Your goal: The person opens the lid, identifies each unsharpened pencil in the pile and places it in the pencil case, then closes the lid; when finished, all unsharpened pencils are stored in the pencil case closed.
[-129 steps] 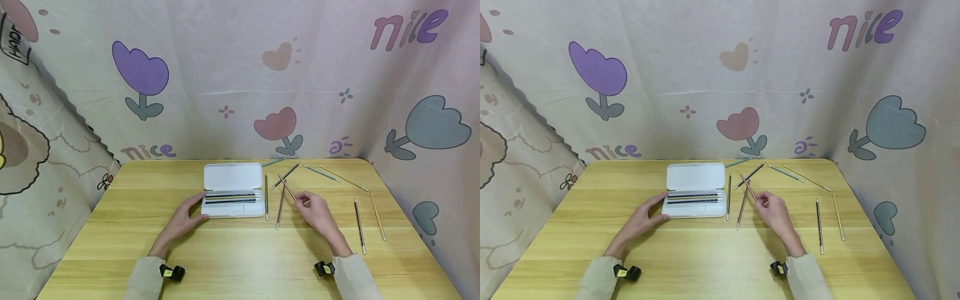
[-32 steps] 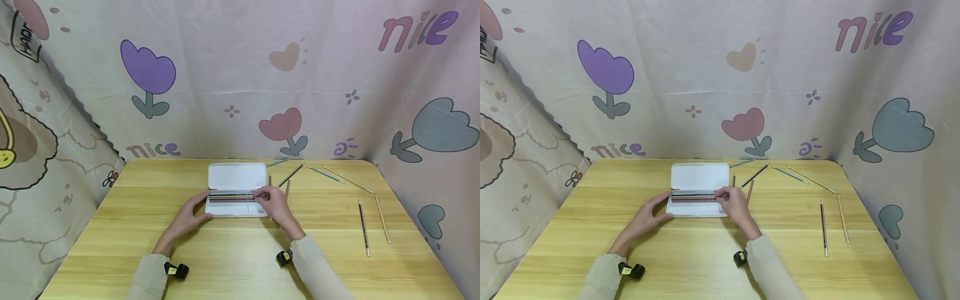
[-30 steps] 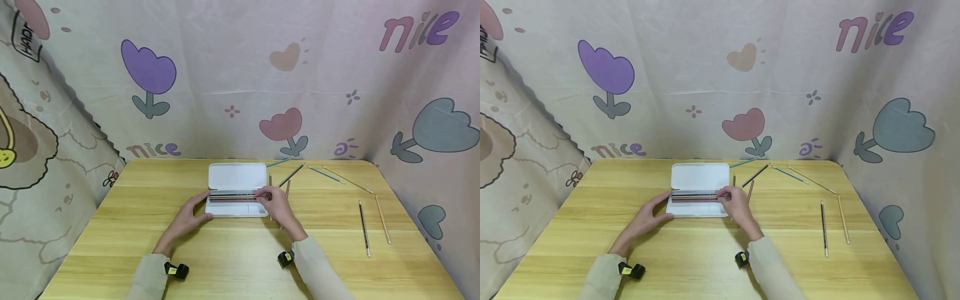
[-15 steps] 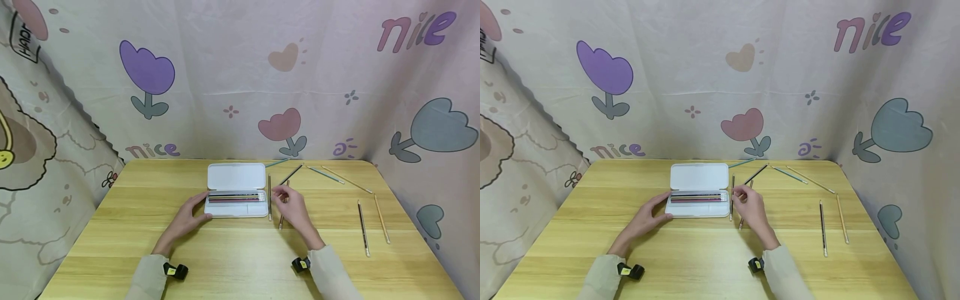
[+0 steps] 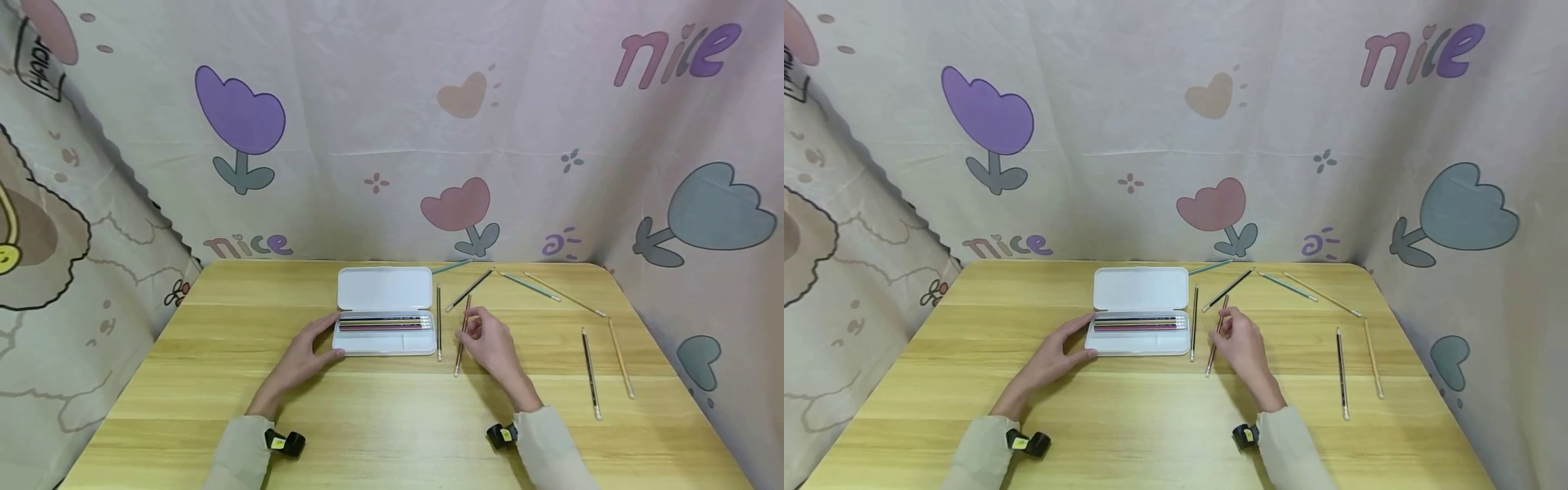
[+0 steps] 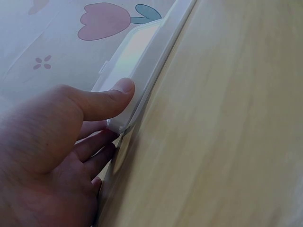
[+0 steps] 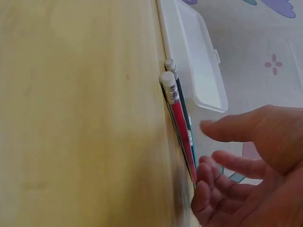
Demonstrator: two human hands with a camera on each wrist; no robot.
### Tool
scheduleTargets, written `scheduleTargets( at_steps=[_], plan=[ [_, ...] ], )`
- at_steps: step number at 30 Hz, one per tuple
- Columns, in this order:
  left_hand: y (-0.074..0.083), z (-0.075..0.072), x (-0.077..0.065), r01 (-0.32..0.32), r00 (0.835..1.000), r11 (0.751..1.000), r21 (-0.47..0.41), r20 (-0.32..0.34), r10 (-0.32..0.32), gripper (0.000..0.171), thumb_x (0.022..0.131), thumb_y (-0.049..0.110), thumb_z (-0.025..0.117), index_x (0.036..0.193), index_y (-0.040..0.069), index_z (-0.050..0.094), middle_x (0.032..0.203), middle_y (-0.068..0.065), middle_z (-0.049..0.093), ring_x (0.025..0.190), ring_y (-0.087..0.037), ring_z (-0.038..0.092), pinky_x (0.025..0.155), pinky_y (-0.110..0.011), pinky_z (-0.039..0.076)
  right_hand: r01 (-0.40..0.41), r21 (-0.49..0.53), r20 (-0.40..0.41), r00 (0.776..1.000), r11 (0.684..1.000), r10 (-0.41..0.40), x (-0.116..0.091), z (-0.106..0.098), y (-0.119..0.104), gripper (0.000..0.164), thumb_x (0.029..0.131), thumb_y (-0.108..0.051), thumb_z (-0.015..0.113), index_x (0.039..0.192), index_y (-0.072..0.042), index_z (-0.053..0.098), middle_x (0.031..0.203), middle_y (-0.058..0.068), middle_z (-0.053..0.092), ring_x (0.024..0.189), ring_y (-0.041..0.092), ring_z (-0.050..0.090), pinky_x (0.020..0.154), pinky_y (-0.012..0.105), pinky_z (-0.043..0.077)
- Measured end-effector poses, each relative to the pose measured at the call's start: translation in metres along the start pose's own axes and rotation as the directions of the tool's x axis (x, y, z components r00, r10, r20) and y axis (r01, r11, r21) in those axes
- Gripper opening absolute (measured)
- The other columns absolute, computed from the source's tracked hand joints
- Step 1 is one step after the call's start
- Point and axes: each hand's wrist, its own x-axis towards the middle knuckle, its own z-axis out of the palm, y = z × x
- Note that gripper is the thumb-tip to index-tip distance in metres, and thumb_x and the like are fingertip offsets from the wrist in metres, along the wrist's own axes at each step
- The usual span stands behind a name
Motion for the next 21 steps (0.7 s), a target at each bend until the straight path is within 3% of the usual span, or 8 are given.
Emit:
scheduleTargets(
  at_steps=[4, 9, 21],
  plan=[
    [-0.001, 0.0, 0.0, 0.0, 1.0, 1.0, 0.0, -0.002, 0.0, 0.08, 0.09, 0.028, 0.081, 0.157, 0.009, 0.041, 0.16, -0.019, 0.039, 0.146, -0.046, 0.033, 0.118, -0.067, 0.024, -0.05, -0.048, 0.046, 0.998, 0.998, 0.052, 0.0, 0.0, 0.001, 0.057, 0.087, -0.012, 0.081, 0.135, 0.004, 0.057, 0.089, 0.007, 0.062, 0.075, 0.019, 0.056, 0.065, 0.032, 0.048],
    [-0.001, 0.0, -0.001, -0.013, 1.0, 1.0, 0.018, -0.01, 0.013, 0.08, 0.09, 0.028, 0.081, 0.157, 0.008, 0.042, 0.16, -0.02, 0.04, 0.145, -0.046, 0.034, 0.117, -0.068, 0.024, -0.062, -0.11, 0.047, 0.997, 0.992, 0.067, 0.0, 0.0, 0.002, 0.063, 0.088, -0.015, 0.08, 0.141, 0.007, 0.053, 0.089, 0.006, 0.062, 0.071, 0.018, 0.053, 0.062, 0.031, 0.045],
    [0.0, 0.0, 0.0, -0.001, 1.0, 1.0, 0.013, -0.003, 0.001, 0.08, 0.09, 0.029, 0.081, 0.157, 0.009, 0.042, 0.161, -0.019, 0.038, 0.146, -0.046, 0.033, 0.117, -0.068, 0.023, -0.04, -0.164, 0.028, 0.999, 0.986, 0.045, -0.003, -0.01, 0.004, 0.042, 0.086, -0.001, 0.071, 0.126, 0.008, 0.066, 0.084, 0.004, 0.068, 0.072, 0.018, 0.061, 0.065, 0.036, 0.053]
  ],
)
